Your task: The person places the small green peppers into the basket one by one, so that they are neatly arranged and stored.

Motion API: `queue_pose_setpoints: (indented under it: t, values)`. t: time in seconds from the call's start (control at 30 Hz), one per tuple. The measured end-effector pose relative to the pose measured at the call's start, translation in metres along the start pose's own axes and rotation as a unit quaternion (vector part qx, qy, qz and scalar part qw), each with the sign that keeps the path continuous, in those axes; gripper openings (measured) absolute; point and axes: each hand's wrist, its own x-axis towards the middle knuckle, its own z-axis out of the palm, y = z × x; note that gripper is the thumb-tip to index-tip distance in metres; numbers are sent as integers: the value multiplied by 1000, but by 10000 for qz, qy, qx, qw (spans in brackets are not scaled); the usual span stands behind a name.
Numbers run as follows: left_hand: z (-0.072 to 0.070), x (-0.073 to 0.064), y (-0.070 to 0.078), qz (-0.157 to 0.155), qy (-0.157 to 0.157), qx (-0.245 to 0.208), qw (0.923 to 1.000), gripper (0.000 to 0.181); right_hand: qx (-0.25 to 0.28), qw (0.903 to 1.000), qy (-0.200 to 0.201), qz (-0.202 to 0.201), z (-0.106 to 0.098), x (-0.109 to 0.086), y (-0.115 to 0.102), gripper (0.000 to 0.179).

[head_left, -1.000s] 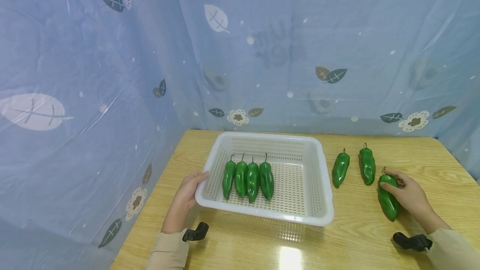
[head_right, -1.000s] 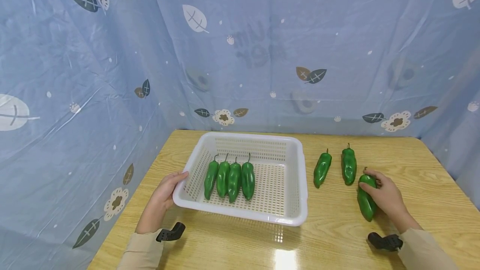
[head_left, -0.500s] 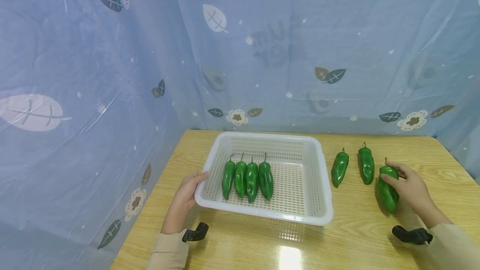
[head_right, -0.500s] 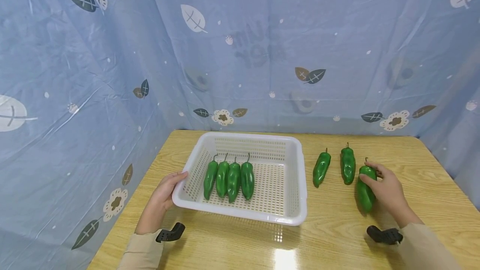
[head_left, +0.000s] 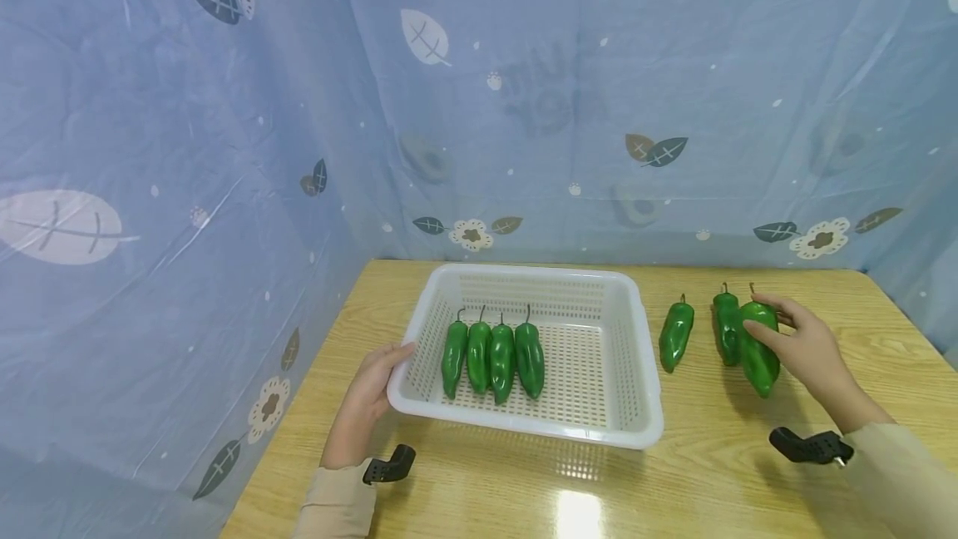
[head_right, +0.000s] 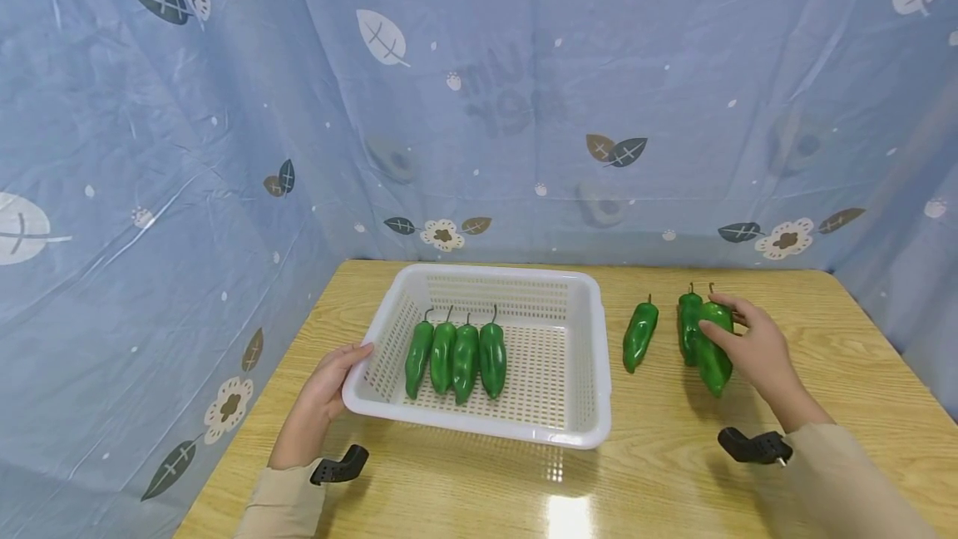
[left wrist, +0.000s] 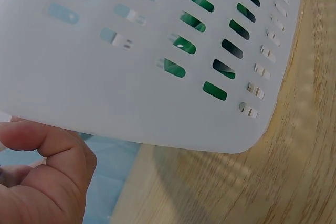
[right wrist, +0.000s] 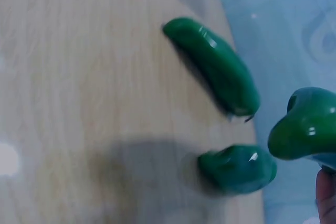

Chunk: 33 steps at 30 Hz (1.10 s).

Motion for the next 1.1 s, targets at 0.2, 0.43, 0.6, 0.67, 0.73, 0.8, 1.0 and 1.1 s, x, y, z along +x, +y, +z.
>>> queue_pose_setpoints:
  t: [0.2,0.43,0.6,0.67,0.73,0.8,1.0,1.1]
  values:
    - [0,0,0,-21,28,17,10000,40,139,9996,45,-259,3,5,-19,62]
    - [-1,1,0,-23,-26,0,10000,42,278,9988,-9,-404,7,9,-40,61]
    - [-1,2,-1,-11,-79,-1,10000,44,346,9985,-33,-422,8,14,-49,61]
    - [-1,2,-1,-8,-100,0,10000,44,357,9984,-9,-445,9,15,-52,60]
    - [-1,2,-1,-16,-88,2,10000,44,393,9981,-8,-478,10,15,-56,60]
    - [-1,2,0,-32,-59,-12,10000,44,430,9978,-3,-507,11,16,-60,59]
    - [-1,2,-1,40,-120,-62,9999,43,598,9964,-62,-594,13,20,-72,58]
    - [-1,2,-1,53,-176,-94,9998,43,577,9963,-105,-621,13,23,-78,58]
